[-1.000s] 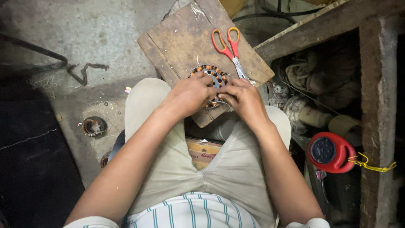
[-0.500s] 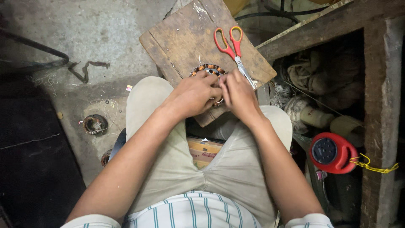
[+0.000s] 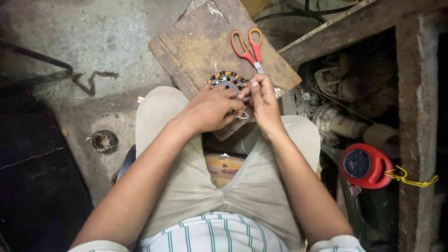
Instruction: The person winds copper wire around the slots of a circular metal stator core. They use their hands to guide the wire and a pair of scissors to cut the wire at the end.
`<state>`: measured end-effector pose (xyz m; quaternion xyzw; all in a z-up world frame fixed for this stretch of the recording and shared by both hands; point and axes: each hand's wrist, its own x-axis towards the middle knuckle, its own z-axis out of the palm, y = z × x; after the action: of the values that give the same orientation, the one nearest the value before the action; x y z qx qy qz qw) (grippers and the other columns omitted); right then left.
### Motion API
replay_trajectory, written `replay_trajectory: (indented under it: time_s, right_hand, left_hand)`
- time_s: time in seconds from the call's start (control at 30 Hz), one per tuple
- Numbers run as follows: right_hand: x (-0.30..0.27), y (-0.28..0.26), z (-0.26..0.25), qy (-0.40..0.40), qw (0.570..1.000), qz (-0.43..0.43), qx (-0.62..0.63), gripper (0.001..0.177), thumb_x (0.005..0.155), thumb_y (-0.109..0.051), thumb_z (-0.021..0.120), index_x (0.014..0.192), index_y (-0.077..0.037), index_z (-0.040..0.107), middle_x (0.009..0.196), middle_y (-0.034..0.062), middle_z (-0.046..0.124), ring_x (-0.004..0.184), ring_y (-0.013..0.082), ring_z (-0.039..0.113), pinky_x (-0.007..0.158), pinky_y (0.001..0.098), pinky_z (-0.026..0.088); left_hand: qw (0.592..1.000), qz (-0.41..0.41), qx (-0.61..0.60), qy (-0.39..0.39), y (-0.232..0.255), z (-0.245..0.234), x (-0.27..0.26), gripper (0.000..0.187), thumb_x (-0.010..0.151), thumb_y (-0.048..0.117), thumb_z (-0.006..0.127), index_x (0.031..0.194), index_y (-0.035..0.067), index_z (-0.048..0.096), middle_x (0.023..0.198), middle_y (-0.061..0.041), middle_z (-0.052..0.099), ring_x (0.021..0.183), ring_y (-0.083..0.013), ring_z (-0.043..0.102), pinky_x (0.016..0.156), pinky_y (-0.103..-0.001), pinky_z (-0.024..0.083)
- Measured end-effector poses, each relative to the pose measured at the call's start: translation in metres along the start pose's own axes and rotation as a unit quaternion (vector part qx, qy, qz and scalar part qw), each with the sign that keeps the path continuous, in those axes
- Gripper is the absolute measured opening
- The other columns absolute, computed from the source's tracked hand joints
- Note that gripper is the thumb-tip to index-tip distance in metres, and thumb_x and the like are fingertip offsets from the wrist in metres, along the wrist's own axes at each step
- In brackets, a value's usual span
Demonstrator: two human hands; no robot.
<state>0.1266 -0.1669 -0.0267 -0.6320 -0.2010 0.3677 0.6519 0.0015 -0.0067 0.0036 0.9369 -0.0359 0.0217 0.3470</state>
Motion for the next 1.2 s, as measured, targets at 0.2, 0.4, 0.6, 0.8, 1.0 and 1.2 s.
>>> replay_trajectory:
  time_s: [0.2, 0.4, 0.6, 0.8, 1.0, 1.2]
  right_hand:
    - [0.018, 0.016, 0.007, -0.031, 0.975, 0.090, 0.201, 0.011, 0.114, -0.019, 0.048, 0.113, -0.008, 0.051, 0.087, -0.0019, 0.045, 0.074, 0.0083, 0.044, 0.067, 0.0242, 0.040]
    - [0.039, -0.027, 0.013, -0.043, 0.908, 0.100, 0.405, 0.007, 0.113, -0.015, 0.049, 0.115, -0.008, 0.051, 0.095, 0.0005, 0.051, 0.071, 0.0075, 0.040, 0.061, 0.0219, 0.034]
    - [0.001, -0.099, 0.008, -0.077, 0.920, 0.069, 0.379, 0.007, 0.115, -0.019, 0.047, 0.119, -0.014, 0.049, 0.095, -0.0014, 0.048, 0.073, 0.0069, 0.039, 0.061, 0.0197, 0.033]
    - [-0.057, -0.102, 0.001, -0.058, 0.922, 0.124, 0.362, 0.008, 0.113, -0.019, 0.047, 0.118, -0.014, 0.050, 0.079, -0.0027, 0.038, 0.069, 0.0079, 0.034, 0.060, 0.0212, 0.030]
    - [-0.092, -0.076, -0.013, -0.048, 0.933, 0.178, 0.310, 0.008, 0.111, -0.016, 0.048, 0.113, -0.010, 0.052, 0.075, -0.0030, 0.036, 0.063, 0.0074, 0.031, 0.054, 0.0215, 0.027]
    - [-0.094, -0.057, -0.027, -0.019, 0.933, 0.230, 0.276, 0.011, 0.109, -0.017, 0.050, 0.113, -0.007, 0.052, 0.074, -0.0026, 0.039, 0.060, 0.0061, 0.031, 0.050, 0.0205, 0.027]
  left_hand:
    - [0.997, 0.060, -0.054, 0.004, -0.012, 0.002, -0.003, 0.012, 0.078, 0.020, 0.073, 0.089, 0.020, 0.075, 0.098, -0.002, 0.072, 0.094, -0.0287, 0.067, 0.089, -0.051, 0.046]
    - [0.995, -0.050, -0.080, 0.015, -0.021, -0.004, -0.003, 0.020, 0.080, 0.011, 0.074, 0.096, 0.006, 0.063, 0.102, -0.012, 0.065, 0.100, -0.0352, 0.064, 0.082, -0.046, 0.053]
    - [0.998, -0.054, -0.016, 0.042, -0.011, -0.002, 0.000, 0.024, 0.077, 0.014, 0.077, 0.095, 0.008, 0.063, 0.102, -0.010, 0.065, 0.100, -0.0354, 0.064, 0.079, -0.048, 0.052]
    - [0.995, -0.063, 0.030, 0.069, -0.002, 0.011, 0.002, 0.018, 0.080, 0.018, 0.076, 0.094, 0.012, 0.067, 0.099, -0.008, 0.065, 0.097, -0.0326, 0.064, 0.081, -0.049, 0.052]
    - [0.992, -0.053, 0.052, 0.099, 0.000, 0.018, 0.003, 0.014, 0.074, 0.016, 0.076, 0.087, 0.017, 0.071, 0.098, -0.006, 0.066, 0.097, -0.0317, 0.064, 0.078, -0.049, 0.051]
    - [0.995, -0.051, 0.042, 0.075, 0.006, 0.021, 0.005, 0.017, 0.074, 0.019, 0.078, 0.089, 0.017, 0.071, 0.097, -0.005, 0.066, 0.097, -0.0313, 0.064, 0.080, -0.046, 0.052]
